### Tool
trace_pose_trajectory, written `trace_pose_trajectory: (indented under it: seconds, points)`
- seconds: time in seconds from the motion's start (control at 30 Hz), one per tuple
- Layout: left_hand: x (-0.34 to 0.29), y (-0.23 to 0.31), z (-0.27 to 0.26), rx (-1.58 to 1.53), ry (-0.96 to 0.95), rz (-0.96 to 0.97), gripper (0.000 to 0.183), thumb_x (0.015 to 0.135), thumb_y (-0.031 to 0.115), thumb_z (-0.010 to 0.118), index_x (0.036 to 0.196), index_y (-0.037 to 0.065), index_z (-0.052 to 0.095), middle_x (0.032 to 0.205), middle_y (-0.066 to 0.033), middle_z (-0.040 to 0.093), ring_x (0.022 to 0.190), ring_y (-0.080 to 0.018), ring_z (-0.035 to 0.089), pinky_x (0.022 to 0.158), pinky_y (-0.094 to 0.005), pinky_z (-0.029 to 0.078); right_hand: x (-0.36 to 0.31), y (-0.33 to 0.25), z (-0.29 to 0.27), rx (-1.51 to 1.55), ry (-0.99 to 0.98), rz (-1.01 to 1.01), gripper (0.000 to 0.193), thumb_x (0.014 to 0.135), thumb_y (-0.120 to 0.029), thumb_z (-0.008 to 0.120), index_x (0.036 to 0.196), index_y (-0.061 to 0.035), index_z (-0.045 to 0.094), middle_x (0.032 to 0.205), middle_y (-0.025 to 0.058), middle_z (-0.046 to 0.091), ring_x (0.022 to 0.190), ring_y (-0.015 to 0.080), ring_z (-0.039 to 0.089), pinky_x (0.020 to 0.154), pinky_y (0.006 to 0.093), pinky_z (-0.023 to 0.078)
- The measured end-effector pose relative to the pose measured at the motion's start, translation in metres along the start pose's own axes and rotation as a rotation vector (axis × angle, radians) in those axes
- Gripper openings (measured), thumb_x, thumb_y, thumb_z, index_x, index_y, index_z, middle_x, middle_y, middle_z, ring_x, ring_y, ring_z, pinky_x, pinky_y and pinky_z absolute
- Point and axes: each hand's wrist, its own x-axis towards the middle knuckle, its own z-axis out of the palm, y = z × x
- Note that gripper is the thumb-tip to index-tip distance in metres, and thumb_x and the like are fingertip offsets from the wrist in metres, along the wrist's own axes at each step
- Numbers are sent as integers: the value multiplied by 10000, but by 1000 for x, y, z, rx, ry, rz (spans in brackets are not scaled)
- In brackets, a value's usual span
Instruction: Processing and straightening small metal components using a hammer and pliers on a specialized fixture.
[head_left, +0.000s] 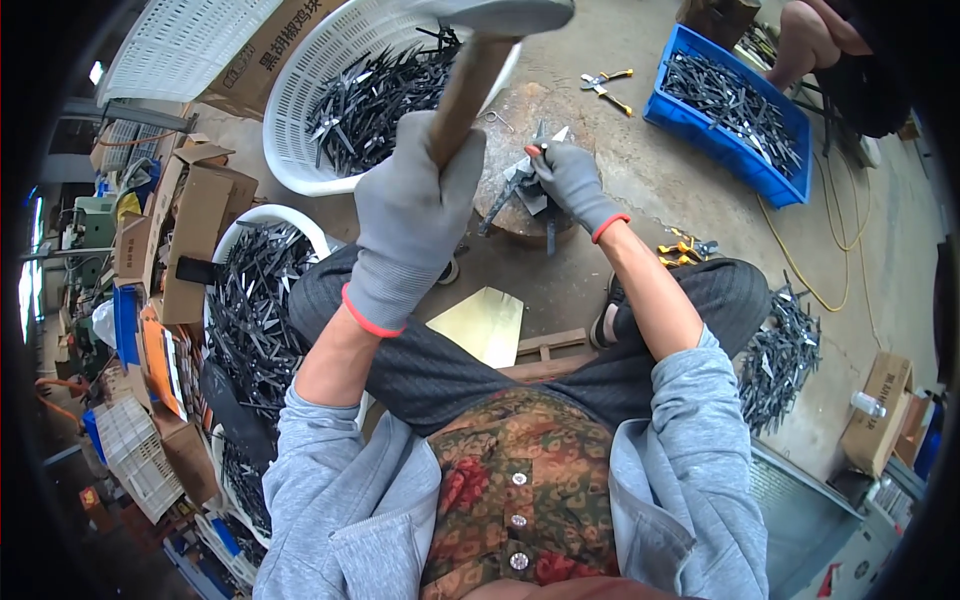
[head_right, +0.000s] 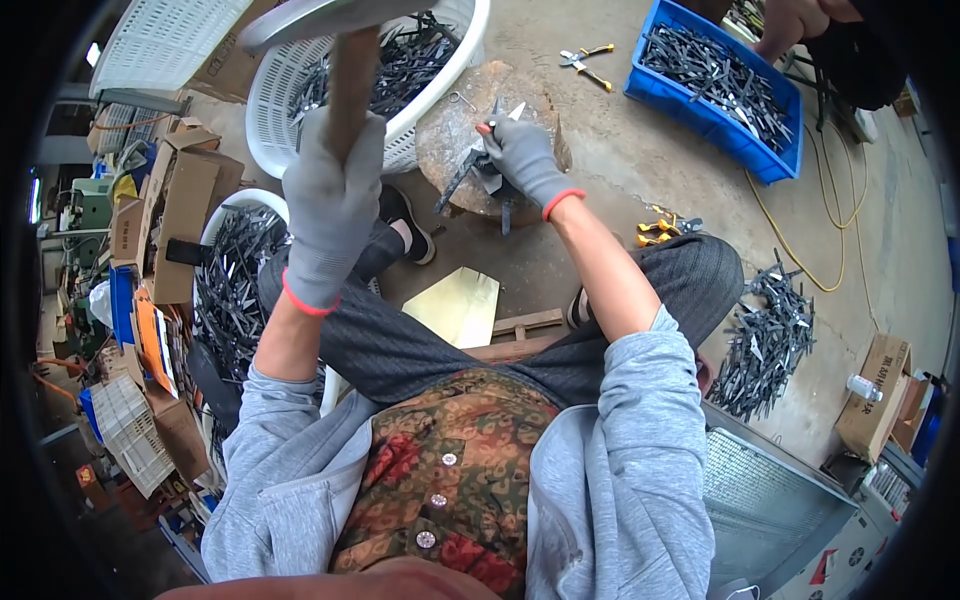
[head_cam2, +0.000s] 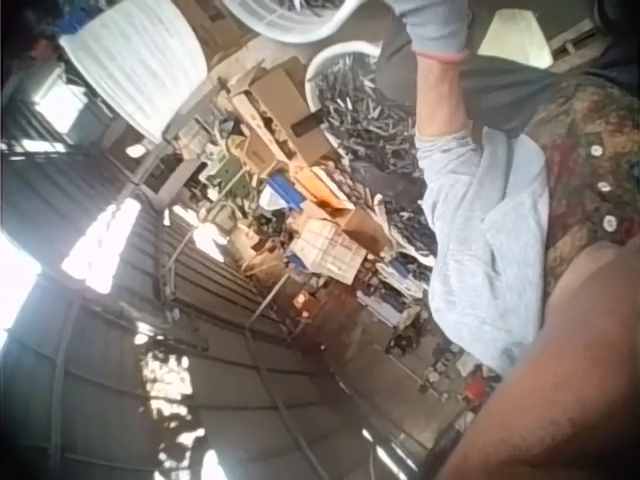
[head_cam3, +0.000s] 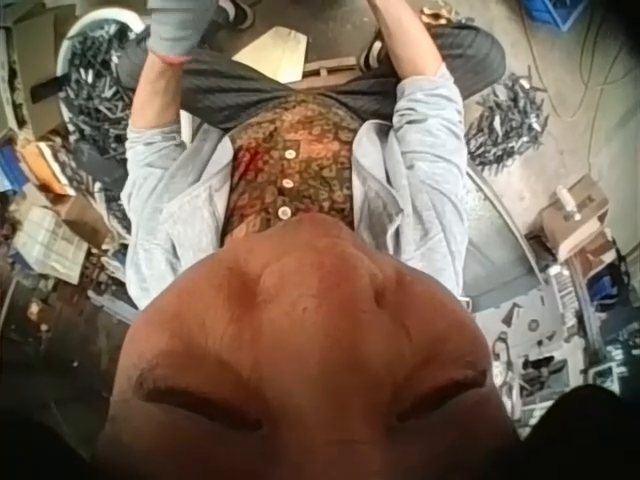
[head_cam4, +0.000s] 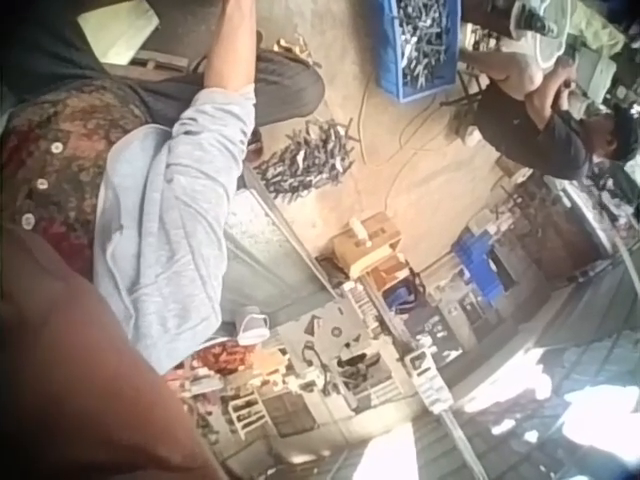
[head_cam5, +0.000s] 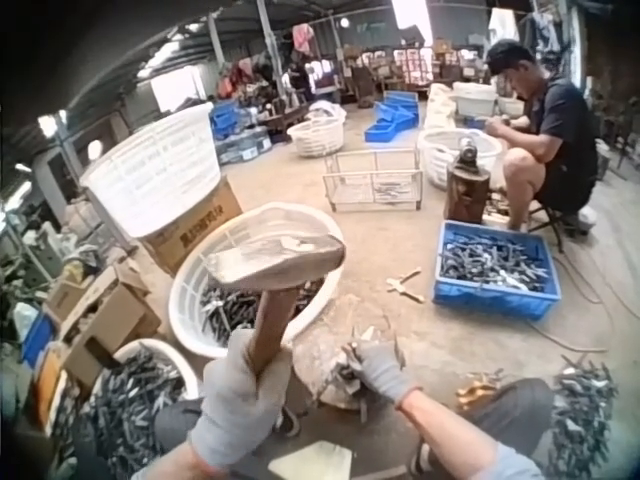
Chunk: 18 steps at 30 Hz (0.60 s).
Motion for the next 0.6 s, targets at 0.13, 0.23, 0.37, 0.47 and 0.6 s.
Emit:
trace_pose_trajectory:
  seconds: [0.13,0.23,0.37,0.47,0.6]
  points:
    - [-5,-3,15,390,-631,-125,271,867,307,549,930,43,547,668,-202,595,638,-392,603,590,-469,469,3,-3,-5,-155,-145,69,303,897,-383,489,857,-114,622,694,168,619,661,354,614,589,455,469]
    - [-3,-7,17,390,-459,-104,252,864,287,561,931,44,546,668,-203,594,650,-397,605,593,-470,463,1,-11,-8,-112,-30,-52,320,897,-391,486,834,-106,618,719,164,625,686,349,618,607,455,471]
    - [19,-20,1,-54,29,-14,236,881,274,572,915,44,535,649,-181,588,609,-344,608,532,-404,457,3,-14,-10,-25,-50,-7,340,899,-391,481,813,-92,617,730,164,627,705,350,614,618,453,469]
    - [38,-43,6,-84,-108,-277,228,887,263,578,895,39,538,630,-128,584,549,-246,595,497,-340,438,5,-10,-10,-87,-69,-15,353,903,-389,475,798,-82,615,729,172,623,715,357,612,625,449,468]
    - [24,-85,52,-584,-401,-791,255,881,266,605,892,18,543,625,-13,539,476,-85,488,443,-233,393,8,-4,-9,35,-83,95,376,907,-375,490,762,-61,636,721,170,626,690,332,611,614,410,461]
